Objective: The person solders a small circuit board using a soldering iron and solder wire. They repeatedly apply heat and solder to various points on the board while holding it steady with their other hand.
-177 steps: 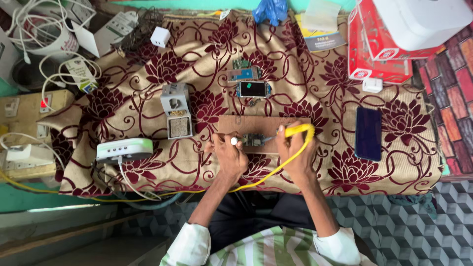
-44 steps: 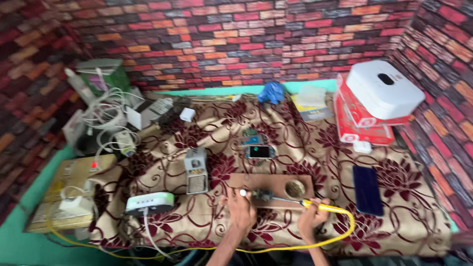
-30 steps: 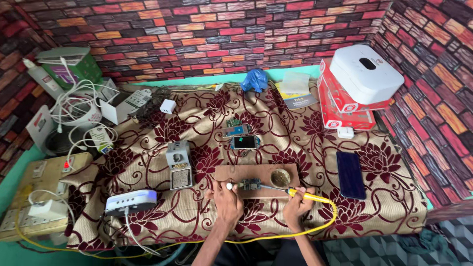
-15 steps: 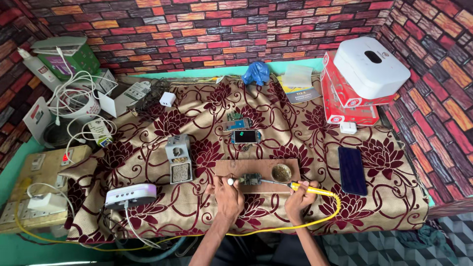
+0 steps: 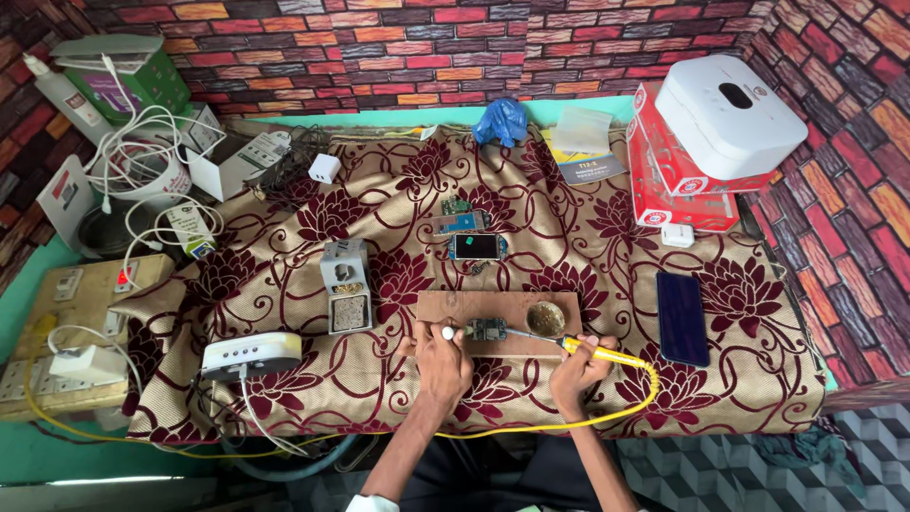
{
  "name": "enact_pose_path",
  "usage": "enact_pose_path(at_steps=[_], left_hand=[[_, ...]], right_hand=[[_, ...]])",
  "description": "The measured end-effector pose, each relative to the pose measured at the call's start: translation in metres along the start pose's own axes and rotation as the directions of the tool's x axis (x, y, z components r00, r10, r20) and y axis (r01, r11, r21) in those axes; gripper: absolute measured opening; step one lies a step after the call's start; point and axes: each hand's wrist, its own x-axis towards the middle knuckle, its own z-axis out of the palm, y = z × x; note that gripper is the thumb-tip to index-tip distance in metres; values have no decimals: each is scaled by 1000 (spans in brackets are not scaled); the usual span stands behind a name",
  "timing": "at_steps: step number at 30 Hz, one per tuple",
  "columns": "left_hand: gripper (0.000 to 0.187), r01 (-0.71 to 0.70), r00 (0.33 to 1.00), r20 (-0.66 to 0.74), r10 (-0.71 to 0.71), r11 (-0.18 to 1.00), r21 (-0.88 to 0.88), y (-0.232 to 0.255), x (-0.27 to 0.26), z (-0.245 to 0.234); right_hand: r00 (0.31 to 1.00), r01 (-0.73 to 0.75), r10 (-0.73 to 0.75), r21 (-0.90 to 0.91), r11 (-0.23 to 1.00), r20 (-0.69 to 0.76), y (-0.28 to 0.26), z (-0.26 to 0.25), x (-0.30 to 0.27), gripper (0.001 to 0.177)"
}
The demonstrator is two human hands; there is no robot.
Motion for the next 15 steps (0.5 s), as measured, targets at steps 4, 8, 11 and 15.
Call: enact_pose_path(at_steps=[4,8,11,15], left_hand=[[22,-97,995,8,97,993,67,-2,0,-3],[12,-73,997,-23,72,995,-70,-2,-3,0],[11,8,999,35,-6,998,-57,-1,-3,1],[14,-54,998,19,54,998,7,-1,2,-2]], right_hand=[[1000,-14,14,-23,1000,-8,-3,1,0,14],[999,-42,42,40,998,-7,1,1,-1,17],[998,48,-45,-63,997,48,1,-3,-2,19],[991,103,-92,-115,988,98,0,-1,0,20]])
